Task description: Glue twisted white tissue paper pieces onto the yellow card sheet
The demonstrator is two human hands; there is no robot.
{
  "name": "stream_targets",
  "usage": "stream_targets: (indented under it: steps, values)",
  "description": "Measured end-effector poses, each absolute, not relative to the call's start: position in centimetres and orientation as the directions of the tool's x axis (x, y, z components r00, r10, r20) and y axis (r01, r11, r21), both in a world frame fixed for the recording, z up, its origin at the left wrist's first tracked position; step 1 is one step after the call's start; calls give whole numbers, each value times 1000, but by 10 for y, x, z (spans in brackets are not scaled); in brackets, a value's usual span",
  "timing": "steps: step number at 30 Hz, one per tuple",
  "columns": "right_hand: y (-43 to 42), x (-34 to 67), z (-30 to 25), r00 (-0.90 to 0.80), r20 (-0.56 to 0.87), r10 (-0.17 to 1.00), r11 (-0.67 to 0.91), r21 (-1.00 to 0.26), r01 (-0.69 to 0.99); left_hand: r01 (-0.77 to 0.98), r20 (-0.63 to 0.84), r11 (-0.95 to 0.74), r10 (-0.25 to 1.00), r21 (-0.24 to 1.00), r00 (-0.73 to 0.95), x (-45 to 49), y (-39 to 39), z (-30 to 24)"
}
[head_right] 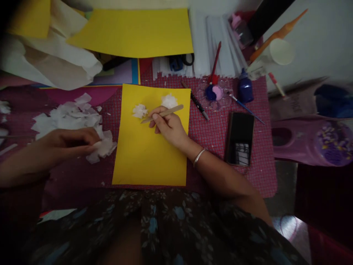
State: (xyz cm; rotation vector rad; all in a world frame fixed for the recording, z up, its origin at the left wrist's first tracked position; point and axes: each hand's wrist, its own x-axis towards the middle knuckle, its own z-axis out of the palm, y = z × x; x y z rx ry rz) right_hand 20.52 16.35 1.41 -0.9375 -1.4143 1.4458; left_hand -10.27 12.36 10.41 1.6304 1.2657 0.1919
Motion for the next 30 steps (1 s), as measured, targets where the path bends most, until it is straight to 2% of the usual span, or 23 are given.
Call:
stream_targets:
  steps: [3,8,13,18,25,30]
  values:
    - [163,203,13,-364,58,930,45,-998,-44,573,-447,75,710,816,544,-101,128,110]
    - [167,200,7,-340,84,936,83,-996,-19,710,-456,43,794,702,403,-74,146,109]
    - [173,199,1,-307,109,945,104,-994,-30,634,-380,62,844,771,379,-44,173,105]
    - [174,198,0,-288,94,953,92,-996,-20,561,-295,39,880,827,372,-33,194,79]
    - [173,198,3,-267,89,960,79,-996,-48,686,-367,-114,776,718,513,-47,197,81]
    - [167,196,4,-353,152,923,165,-986,7,742,-375,-127,799,658,470,-56,203,85]
